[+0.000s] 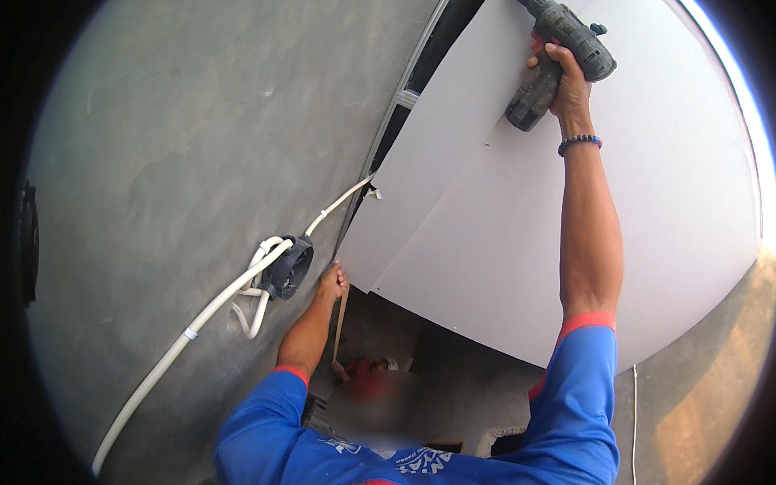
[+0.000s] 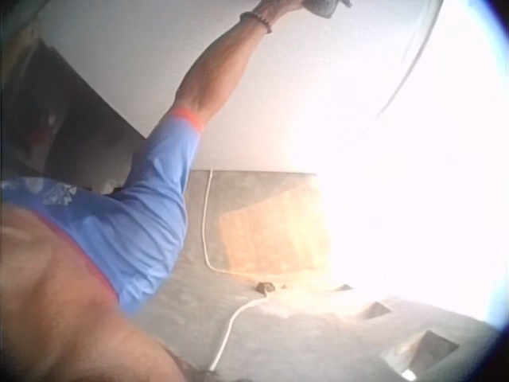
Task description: The person uses a power drill to secure a large white ceiling panel to a metal frame, frequently repositioning their hands to align the panel edges.
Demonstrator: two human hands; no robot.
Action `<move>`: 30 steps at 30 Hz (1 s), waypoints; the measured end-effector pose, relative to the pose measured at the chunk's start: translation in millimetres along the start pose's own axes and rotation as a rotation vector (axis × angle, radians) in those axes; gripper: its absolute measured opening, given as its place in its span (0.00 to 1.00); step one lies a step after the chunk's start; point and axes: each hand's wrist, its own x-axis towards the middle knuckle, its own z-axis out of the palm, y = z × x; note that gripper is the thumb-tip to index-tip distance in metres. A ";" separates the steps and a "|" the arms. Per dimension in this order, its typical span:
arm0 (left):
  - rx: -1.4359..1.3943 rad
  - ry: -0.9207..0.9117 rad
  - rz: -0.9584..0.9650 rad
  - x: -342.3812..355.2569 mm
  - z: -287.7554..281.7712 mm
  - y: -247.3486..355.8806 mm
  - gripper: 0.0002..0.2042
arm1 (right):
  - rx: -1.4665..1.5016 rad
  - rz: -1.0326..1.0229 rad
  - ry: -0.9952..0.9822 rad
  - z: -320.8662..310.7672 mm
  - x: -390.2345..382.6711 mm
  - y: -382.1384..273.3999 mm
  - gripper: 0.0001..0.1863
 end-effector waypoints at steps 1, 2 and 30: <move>0.002 -0.003 -0.001 -2.8 4.7 -3.7 0.14 | -0.005 0.020 0.008 -3.2 1.4 1.2 0.24; 0.002 -0.006 -0.003 -6.1 7.9 -5.7 0.14 | -0.010 0.041 0.014 -6.4 2.0 3.5 0.26; -0.096 0.058 0.065 -5.5 20.6 -29.5 0.18 | -0.104 0.090 -0.062 21.4 21.3 0.1 0.17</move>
